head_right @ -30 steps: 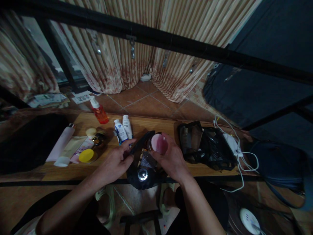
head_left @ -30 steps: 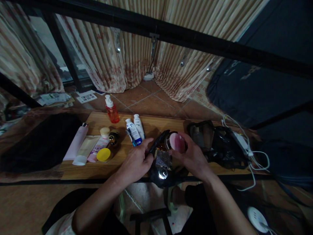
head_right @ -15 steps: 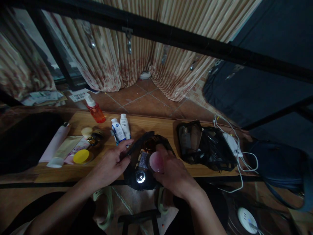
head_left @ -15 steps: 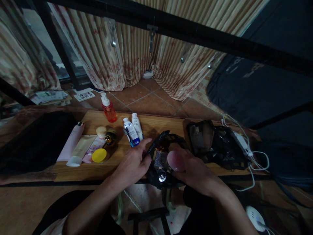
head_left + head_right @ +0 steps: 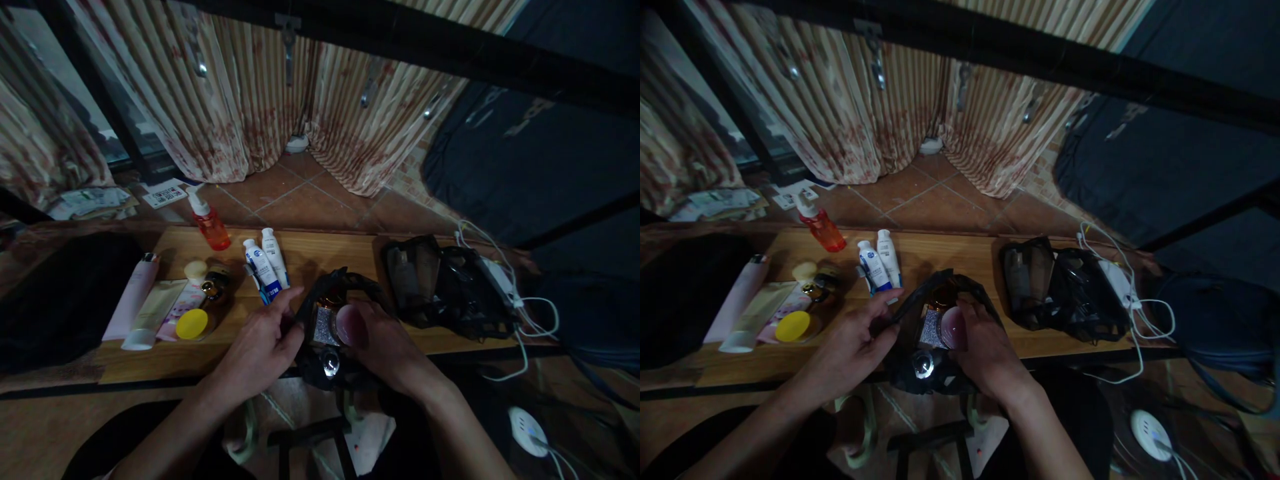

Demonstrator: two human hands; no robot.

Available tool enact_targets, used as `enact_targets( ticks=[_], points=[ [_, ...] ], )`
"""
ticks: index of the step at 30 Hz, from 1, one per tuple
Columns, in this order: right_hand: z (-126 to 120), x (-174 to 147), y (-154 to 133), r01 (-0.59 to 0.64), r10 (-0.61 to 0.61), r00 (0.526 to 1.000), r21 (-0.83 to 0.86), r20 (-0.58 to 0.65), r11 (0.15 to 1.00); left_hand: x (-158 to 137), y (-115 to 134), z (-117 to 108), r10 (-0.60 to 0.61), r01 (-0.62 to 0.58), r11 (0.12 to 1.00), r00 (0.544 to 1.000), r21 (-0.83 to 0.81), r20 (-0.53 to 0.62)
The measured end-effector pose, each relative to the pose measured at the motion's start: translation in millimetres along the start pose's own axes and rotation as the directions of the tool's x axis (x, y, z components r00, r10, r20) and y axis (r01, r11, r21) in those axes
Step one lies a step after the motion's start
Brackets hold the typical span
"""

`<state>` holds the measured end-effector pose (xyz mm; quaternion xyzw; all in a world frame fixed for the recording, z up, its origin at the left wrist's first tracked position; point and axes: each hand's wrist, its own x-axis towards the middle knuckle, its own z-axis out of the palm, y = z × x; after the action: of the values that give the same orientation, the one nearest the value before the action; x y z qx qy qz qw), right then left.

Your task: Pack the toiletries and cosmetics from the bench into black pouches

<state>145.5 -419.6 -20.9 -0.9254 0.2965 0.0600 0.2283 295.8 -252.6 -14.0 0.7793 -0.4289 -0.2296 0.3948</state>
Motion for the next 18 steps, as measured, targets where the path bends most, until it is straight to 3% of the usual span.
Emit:
enact_targets(
  ticks=[18],
  points=[
    [-2.9,-1.7,-4.3,0.065,-0.059,0.995,0.072,-0.076,0.995,-0.2,-4.4,0.7,-0.03,0.03,1.0,0.999,-0.009,0.011]
  ],
)
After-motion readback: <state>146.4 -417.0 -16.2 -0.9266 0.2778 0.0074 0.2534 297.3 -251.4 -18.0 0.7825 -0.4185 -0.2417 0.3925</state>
